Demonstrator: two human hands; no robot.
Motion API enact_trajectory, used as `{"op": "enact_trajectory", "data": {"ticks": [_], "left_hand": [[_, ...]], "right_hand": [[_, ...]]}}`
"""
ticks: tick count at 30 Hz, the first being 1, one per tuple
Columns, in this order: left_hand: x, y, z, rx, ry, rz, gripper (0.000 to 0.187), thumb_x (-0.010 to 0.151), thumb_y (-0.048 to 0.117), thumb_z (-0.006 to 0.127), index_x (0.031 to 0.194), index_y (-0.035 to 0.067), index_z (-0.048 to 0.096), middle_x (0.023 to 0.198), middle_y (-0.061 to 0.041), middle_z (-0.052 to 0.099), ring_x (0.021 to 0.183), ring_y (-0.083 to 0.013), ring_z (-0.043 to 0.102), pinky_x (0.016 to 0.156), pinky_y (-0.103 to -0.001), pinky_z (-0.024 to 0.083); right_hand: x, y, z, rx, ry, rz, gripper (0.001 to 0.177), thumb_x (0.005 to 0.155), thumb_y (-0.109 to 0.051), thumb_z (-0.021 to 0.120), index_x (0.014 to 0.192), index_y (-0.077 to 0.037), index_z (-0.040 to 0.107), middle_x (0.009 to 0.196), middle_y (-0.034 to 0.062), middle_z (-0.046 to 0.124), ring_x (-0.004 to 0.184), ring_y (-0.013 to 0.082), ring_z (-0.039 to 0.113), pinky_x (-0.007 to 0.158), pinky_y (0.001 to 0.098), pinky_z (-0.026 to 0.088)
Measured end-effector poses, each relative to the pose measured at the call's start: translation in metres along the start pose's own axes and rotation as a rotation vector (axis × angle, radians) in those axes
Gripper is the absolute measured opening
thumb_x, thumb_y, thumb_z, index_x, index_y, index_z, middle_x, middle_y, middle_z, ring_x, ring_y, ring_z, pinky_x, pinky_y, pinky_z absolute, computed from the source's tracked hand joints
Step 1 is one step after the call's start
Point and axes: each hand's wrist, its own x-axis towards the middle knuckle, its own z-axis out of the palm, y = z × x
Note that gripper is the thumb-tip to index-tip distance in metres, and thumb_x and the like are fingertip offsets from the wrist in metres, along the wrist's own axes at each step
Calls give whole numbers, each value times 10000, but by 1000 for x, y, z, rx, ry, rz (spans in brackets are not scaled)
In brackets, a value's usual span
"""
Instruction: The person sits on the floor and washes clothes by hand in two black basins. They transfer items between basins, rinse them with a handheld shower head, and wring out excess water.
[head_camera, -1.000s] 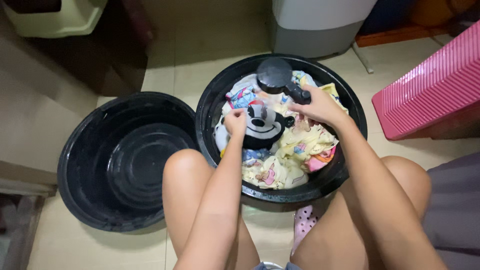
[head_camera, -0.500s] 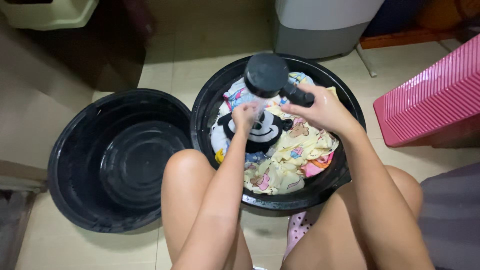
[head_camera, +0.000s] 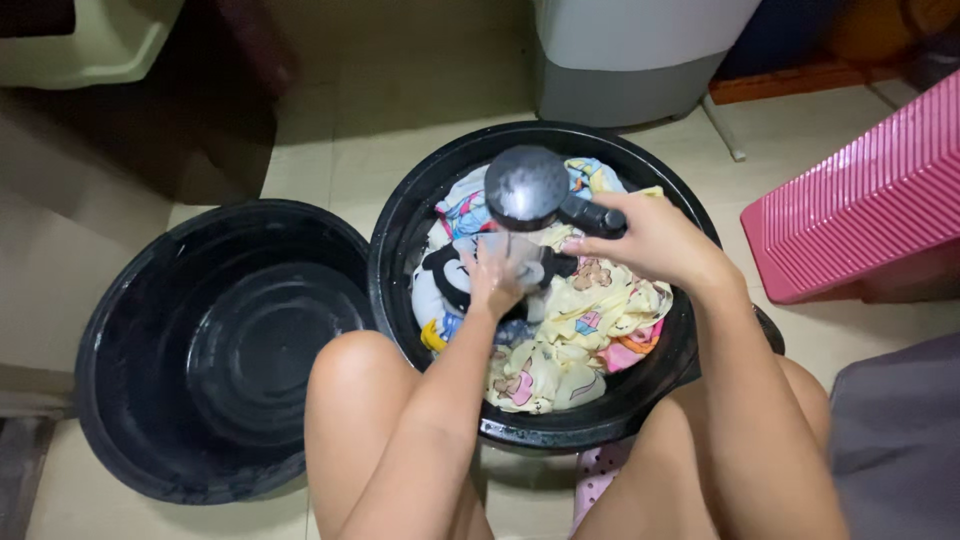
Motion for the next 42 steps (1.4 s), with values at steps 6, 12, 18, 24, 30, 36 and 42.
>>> {"op": "enact_trajectory", "data": {"ticks": [6,12,18,24,30,36,42], "left_hand": [[13,-64,40,-542,-58,-470,482,821,394,815,1289,305,736,1035,-93,754,1016,-295,703,914,-407,528],[4,-117,33,-1303,189,-739,492,852,259,801,1278,26,720,1112,-84,748,998,-194,664,939,-313,479],[-5,-136,38,-1661,217,-856,546,850,240,769,1340,20,666,1255,-83,710,1137,-200,645,1037,-315,444],[-4,-124,38,-1562,263,-856,570,836,188,770,1372,32,652,1298,-78,692,1187,-199,613,1063,-304,402],[-2,-119,36,-1684,309,-732,537,816,120,754,1336,21,664,1283,-78,699,1183,-213,622,1068,-305,405],[-2,-123,42,-1617,284,-761,518,802,106,742,1310,16,687,1266,-89,709,1166,-215,635,1053,-297,410],[0,-115,47,-1442,274,-630,549,763,120,785,1291,0,689,1260,-119,712,1164,-250,638,1050,-293,413]], "right_hand": [[-3,-12,-10,142,23,67,365,807,-319,825,1082,-95,738,635,-14,604,490,72,465,431,275,360],[-3,-18,-2,155,47,31,341,793,-316,826,1034,-98,723,599,-13,558,465,87,456,424,291,375],[0,-30,12,104,130,-68,338,825,-338,829,1004,-70,725,641,-3,567,525,77,460,476,279,399],[5,-29,24,111,146,-134,379,818,-359,836,1009,-52,725,684,4,587,564,79,539,505,274,444],[9,-30,28,54,220,-194,427,814,-371,845,1090,-65,733,699,18,623,577,92,568,518,262,465],[10,-31,27,83,127,-91,407,784,-394,835,1028,-80,745,670,12,627,538,105,559,486,303,459],[14,-16,21,-53,187,-23,427,769,-414,849,1037,-92,765,663,46,656,564,140,584,534,318,479]]}}
